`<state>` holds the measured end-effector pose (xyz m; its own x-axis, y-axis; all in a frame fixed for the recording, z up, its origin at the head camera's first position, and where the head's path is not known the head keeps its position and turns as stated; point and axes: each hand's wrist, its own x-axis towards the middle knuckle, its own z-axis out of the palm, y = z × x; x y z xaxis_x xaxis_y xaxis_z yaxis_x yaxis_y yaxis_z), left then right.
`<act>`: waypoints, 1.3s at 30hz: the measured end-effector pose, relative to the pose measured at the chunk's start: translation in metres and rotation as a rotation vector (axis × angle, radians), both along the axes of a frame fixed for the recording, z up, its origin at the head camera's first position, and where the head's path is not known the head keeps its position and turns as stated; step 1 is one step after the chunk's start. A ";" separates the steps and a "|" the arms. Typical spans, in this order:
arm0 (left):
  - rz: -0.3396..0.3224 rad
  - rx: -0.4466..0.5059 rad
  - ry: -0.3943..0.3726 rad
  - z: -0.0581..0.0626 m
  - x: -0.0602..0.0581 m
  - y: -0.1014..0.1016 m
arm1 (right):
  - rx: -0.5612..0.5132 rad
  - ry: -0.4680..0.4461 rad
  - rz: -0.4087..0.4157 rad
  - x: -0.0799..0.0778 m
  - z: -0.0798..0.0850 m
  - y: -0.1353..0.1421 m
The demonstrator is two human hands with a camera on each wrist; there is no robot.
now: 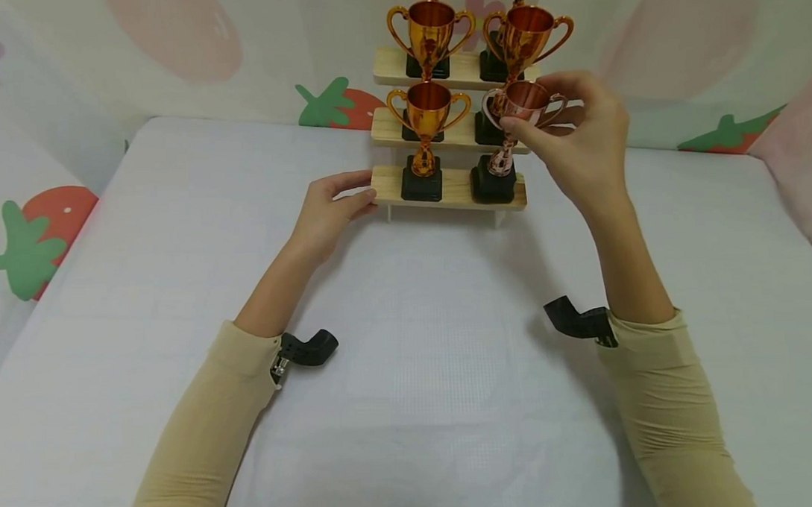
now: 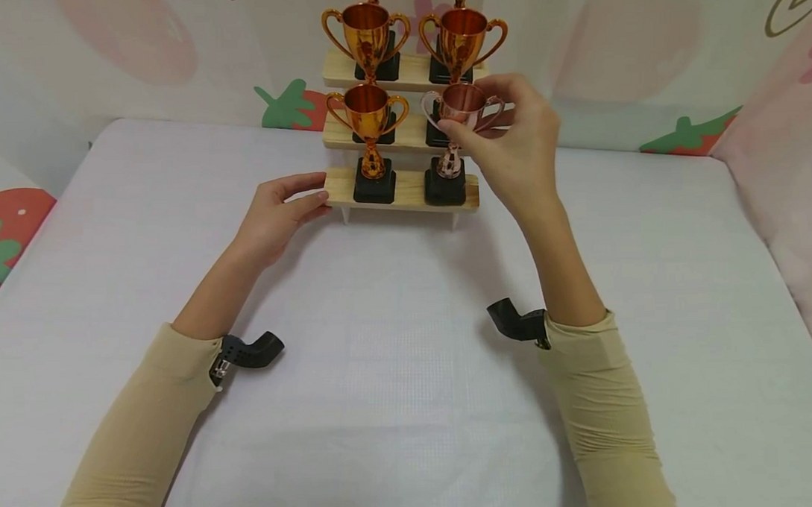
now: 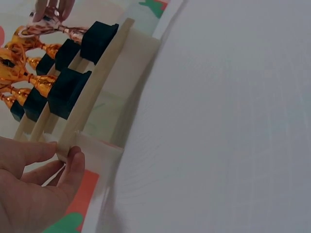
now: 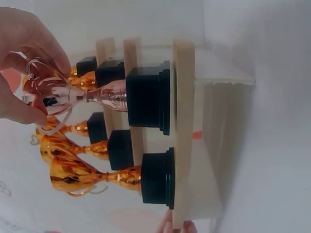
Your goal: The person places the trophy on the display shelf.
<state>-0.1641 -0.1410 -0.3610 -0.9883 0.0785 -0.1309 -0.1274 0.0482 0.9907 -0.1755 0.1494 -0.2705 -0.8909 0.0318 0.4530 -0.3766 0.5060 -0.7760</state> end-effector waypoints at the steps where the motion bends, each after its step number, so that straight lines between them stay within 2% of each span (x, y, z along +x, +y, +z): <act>1: 0.000 0.000 0.000 0.000 0.000 0.000 | 0.000 -0.002 -0.001 0.000 0.000 -0.001; 27: 0.006 0.002 0.010 -0.002 0.000 -0.002 | 0.032 -0.046 0.007 0.003 -0.002 -0.007; 39: 0.003 0.014 0.001 -0.001 0.000 0.000 | 0.085 -0.081 -0.032 0.009 -0.001 -0.002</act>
<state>-0.1643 -0.1410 -0.3616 -0.9886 0.0777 -0.1292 -0.1269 0.0341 0.9913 -0.1664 0.1472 -0.2719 -0.9238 0.0249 0.3820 -0.2972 0.5821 -0.7568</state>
